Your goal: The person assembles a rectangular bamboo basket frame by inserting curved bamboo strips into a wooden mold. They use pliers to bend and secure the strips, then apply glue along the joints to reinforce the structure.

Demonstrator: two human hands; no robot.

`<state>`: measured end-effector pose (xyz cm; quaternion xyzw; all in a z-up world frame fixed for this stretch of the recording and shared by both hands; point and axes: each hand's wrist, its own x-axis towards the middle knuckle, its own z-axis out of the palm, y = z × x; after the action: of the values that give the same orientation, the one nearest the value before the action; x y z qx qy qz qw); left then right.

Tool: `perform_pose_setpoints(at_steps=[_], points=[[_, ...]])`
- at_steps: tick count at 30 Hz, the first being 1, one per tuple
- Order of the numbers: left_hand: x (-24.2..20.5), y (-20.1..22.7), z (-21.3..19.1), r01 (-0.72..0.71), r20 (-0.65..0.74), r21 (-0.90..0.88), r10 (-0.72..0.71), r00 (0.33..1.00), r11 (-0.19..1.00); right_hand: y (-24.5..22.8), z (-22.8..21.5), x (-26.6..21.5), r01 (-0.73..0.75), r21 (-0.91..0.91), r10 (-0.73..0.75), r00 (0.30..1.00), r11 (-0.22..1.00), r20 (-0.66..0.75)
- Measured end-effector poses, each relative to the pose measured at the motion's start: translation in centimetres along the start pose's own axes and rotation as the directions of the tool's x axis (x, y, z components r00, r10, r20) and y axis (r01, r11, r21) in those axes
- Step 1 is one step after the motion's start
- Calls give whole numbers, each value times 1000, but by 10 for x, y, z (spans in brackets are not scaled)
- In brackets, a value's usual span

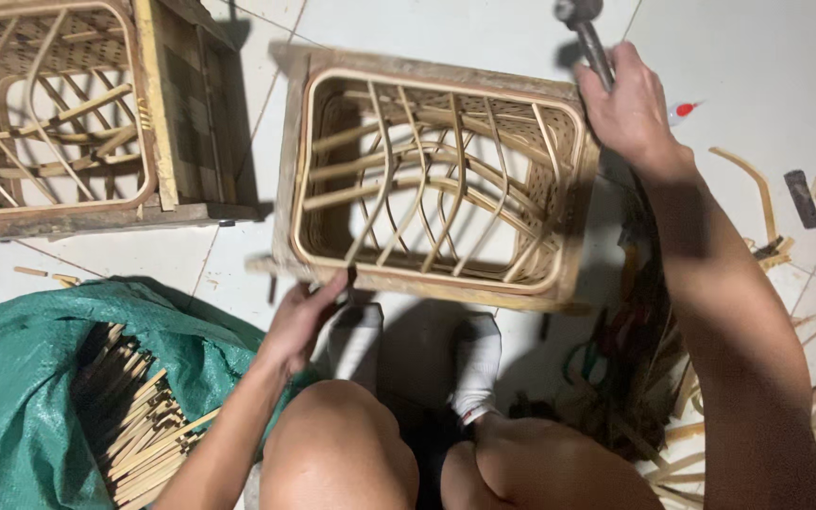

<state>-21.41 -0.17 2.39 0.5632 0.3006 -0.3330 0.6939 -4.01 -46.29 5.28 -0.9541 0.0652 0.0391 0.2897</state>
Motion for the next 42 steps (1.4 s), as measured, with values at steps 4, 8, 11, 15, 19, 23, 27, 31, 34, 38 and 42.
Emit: perform_pose_setpoints(at_steps=[4,8,11,15,19,23,27,31,34,38,42], points=[[43,41,21,-411,-37,-79,409,912,908,22,1,-7,-184,24,184,983,983,6],[61,43,48,-505,-46,-98,503,863,858,36,3,-23,-53,-48,46,991,997,-122],[59,34,69,-614,-14,-82,615,788,785,43,-5,-32,-147,51,151,985,988,-83],[67,31,78,-598,-39,-70,597,801,798,61,-4,-58,-54,0,52,973,999,-226],[108,49,77,-603,-52,124,612,789,788,93,12,-88,49,-31,-57,927,998,-370],[166,92,55,-749,133,150,738,662,645,101,40,-117,69,-97,-107,877,993,-469],[203,135,34,-693,188,32,676,712,721,66,67,-167,57,124,-1,911,991,-412],[172,132,15,-576,97,164,568,817,801,34,93,-219,-203,327,278,939,923,-203],[125,108,7,-605,125,327,601,789,726,22,81,-225,195,-168,-239,922,966,-303],[87,60,10,-604,98,181,597,796,776,-9,32,-197,375,-485,-491,861,790,-132],[82,46,21,-531,3,-2,531,847,847,-79,-2,-134,-105,201,88,992,974,91]])
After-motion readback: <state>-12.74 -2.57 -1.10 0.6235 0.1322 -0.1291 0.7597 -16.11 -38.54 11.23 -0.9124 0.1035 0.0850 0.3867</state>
